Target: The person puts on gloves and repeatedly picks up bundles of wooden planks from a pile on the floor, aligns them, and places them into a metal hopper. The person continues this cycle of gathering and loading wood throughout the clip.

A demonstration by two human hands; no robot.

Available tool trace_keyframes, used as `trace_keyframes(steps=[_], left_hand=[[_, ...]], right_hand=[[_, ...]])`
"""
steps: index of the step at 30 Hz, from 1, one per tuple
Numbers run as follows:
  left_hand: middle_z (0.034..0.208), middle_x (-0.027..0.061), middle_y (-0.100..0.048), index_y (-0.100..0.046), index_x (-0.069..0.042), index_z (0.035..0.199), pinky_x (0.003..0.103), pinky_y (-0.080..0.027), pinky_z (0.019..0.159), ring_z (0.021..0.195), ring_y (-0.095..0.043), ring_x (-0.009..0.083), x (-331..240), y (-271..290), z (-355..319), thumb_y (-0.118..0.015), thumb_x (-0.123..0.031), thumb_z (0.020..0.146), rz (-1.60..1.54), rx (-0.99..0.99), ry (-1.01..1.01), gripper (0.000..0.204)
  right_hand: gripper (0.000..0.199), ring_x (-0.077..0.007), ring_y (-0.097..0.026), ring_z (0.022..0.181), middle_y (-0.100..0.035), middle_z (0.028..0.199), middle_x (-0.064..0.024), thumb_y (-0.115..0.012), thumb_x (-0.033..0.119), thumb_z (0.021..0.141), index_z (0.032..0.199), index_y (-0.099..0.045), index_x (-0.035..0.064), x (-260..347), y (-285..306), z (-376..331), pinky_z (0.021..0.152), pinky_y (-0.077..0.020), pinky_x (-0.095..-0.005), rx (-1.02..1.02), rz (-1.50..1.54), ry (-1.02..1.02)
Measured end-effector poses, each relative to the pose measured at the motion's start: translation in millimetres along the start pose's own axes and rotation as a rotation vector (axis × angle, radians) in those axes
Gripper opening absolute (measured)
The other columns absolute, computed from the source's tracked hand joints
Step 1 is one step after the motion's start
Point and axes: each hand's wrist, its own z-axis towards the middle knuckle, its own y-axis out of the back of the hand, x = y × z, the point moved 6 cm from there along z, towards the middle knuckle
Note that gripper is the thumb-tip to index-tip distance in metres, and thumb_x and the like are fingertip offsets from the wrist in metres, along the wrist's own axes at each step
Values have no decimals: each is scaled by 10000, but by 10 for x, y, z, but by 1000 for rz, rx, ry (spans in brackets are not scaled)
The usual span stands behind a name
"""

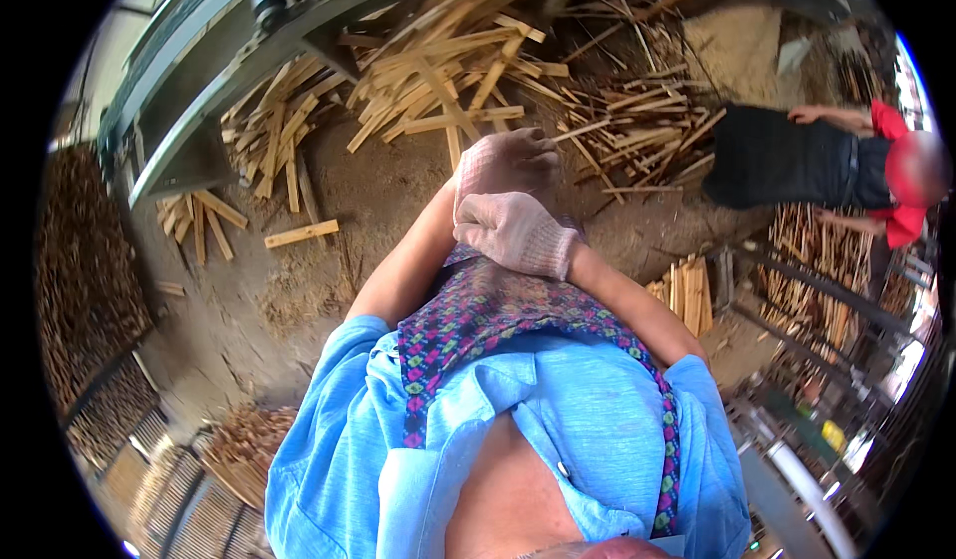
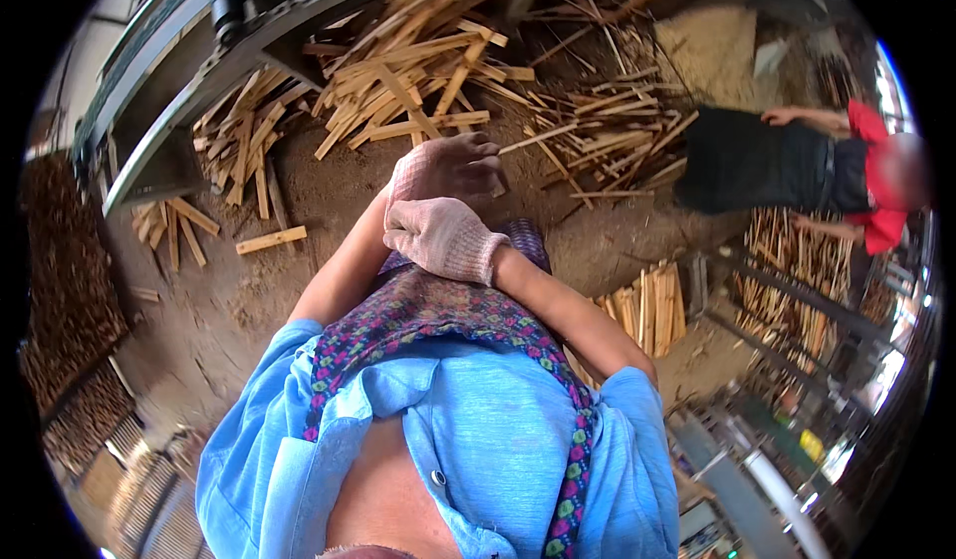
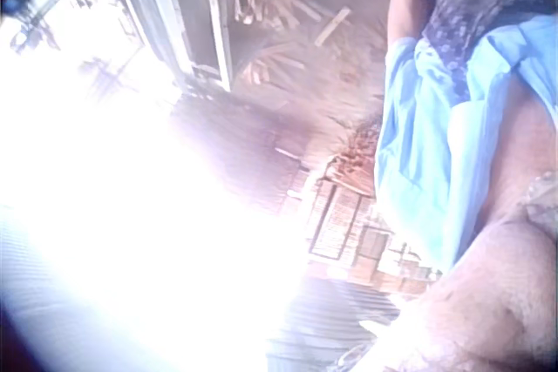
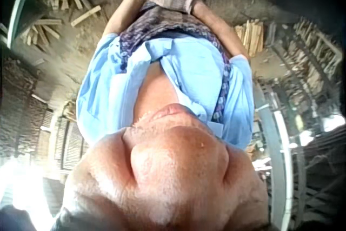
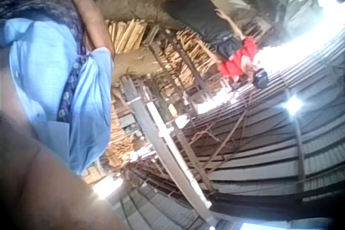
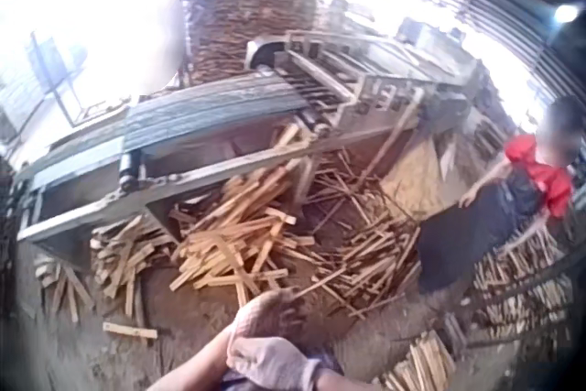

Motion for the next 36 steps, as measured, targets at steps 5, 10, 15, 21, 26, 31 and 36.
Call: trace_keyframes(steps=[5,10,15,21,26,31,36], left_hand=[[1337,109,-546,-561,-64,1315,495,-497,977,1223,-517,330,-435,497,-381,-622,-558,965,57,-229,-285,608],[1401,157,-521,-470,-16,1457,517,-479,987,1215,-524,323,-582,718,-809,-584,-764,880,-188,-318,-294,952],[1225,153,-626,-473,54,1407,397,-547,859,966,-619,241,-563,763,-1116,-530,-529,1029,-372,-282,-517,697],[1150,116,-646,-556,9,1192,332,-544,787,936,-620,196,-565,1262,-1076,-500,-176,1083,-531,-330,-734,223],[1112,114,-671,-557,-18,1252,374,-577,815,941,-653,228,-271,1400,-859,-501,-246,1082,-668,-587,-738,289],[1247,143,-673,-525,-13,1394,428,-579,932,1112,-666,275,-100,1610,-78,-474,-337,1091,-646,-740,-577,447],[1387,195,-596,-406,26,1512,437,-555,965,1160,-645,298,-395,1588,881,-525,-470,1053,-585,-586,-559,687]], right_hand=[[178,-386,-671,843,-672,850,-185,-678,242,932,907,-649,68,91,-390,416,726,-527,-454,276,-31,21],[198,-400,-666,808,-662,831,-198,-667,249,928,891,-646,56,226,-729,664,710,-524,-461,475,-63,102],[189,-378,-682,823,-682,840,-178,-658,256,934,920,-658,67,162,-940,744,727,-523,-462,699,-88,191],[233,-358,-695,908,-711,941,-167,-651,285,933,1025,-700,77,-176,-883,996,814,-537,-441,810,-84,80],[575,-340,-661,1164,-674,1276,-201,-701,341,888,1370,-562,60,-941,-342,1428,1021,-507,-374,897,-242,-133],[814,-409,-530,1340,-516,1464,-293,-685,483,878,1486,-436,3,-2638,709,2686,1120,-433,-432,664,-760,-360],[652,-390,-372,1464,-448,1538,-253,-591,397,935,1484,-462,69,-3934,1671,4101,1176,-331,-509,416,-1147,-381]])
